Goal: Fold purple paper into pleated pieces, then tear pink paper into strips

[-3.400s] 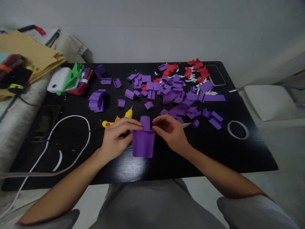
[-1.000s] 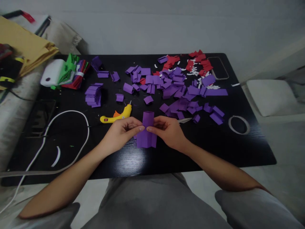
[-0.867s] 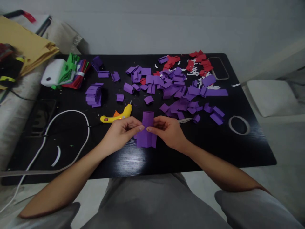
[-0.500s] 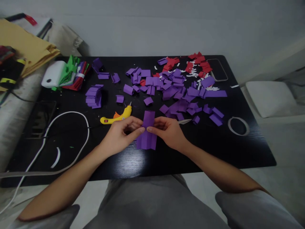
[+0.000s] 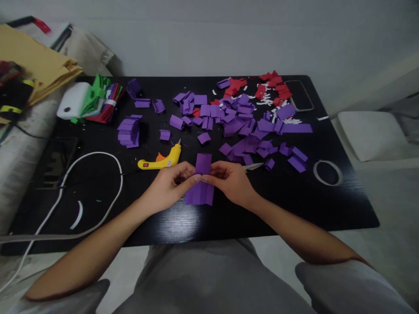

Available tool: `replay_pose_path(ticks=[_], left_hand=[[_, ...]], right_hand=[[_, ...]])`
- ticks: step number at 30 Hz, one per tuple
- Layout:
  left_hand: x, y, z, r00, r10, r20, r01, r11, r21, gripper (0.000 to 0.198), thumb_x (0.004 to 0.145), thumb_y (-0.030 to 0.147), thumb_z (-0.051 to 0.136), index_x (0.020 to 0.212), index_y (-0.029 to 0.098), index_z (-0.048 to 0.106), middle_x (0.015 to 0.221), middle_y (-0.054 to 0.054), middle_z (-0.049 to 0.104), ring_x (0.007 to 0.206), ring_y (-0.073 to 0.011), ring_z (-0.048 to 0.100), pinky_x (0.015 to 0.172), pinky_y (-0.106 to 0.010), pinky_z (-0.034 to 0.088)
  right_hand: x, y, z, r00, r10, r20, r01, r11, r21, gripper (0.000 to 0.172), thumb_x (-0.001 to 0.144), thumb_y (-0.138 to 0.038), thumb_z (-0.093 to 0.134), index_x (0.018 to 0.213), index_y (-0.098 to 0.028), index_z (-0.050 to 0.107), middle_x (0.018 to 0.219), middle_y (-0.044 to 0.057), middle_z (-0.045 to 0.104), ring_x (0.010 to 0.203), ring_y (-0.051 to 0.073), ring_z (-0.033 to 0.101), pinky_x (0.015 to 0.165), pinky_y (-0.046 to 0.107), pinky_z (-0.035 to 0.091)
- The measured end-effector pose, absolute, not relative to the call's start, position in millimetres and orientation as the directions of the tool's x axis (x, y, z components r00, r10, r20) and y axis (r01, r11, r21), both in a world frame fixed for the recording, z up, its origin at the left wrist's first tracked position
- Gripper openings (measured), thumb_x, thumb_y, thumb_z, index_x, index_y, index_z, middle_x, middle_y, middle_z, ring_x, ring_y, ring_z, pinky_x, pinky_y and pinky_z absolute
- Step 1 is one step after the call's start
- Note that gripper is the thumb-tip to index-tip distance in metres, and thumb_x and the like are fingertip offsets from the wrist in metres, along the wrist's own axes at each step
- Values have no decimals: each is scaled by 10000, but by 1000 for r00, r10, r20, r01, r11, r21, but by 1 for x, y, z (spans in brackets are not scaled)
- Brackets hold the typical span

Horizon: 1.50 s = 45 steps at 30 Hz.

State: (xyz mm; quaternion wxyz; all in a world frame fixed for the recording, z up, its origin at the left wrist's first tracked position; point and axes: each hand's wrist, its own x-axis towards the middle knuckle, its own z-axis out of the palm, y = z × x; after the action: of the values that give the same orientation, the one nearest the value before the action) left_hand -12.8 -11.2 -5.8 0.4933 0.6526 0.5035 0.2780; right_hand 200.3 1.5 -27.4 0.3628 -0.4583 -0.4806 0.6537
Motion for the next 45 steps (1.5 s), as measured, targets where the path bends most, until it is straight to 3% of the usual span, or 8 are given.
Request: replay_pose_path(ticks=[11,21,39,45], left_hand=[[-12,-5,-5,327,934,-147,277,54,959,298,938,383,667,759,193,524,627,71,394,551,-86,361,512,-214,285],[-11,-5,-4,306,943,-131,325,26,945,430,950,421,640,639,197,444,600,62,357,549,-88,325,504,-221,264],[-12,-6,-3,296,941,-167,292,77,953,372,895,403,722,661,184,532,586,58,441,517,-77,370,485,-205,295],[-12,-5,-3,315,930,-187,236,114,965,371,862,406,767,663,184,547,596,50,481,523,-82,414,482,-199,334]], right_hand=[[201,6,-21,-413,851,-325,-63,-383,-922,295,739,-438,907,842,-201,764,771,-21,726,690,122,654,696,280,572],[201,5,-17,-412,862,-293,25,-311,-950,311,759,-480,885,812,-191,780,727,-11,713,643,117,592,619,266,489],[200,2,-19,-382,906,-183,42,-181,-983,262,846,-456,804,838,-197,767,796,2,743,737,144,653,741,301,536],[200,3,-19,-405,887,-222,29,-231,-973,324,749,-476,891,840,-206,737,809,-1,741,736,153,665,716,303,548]])
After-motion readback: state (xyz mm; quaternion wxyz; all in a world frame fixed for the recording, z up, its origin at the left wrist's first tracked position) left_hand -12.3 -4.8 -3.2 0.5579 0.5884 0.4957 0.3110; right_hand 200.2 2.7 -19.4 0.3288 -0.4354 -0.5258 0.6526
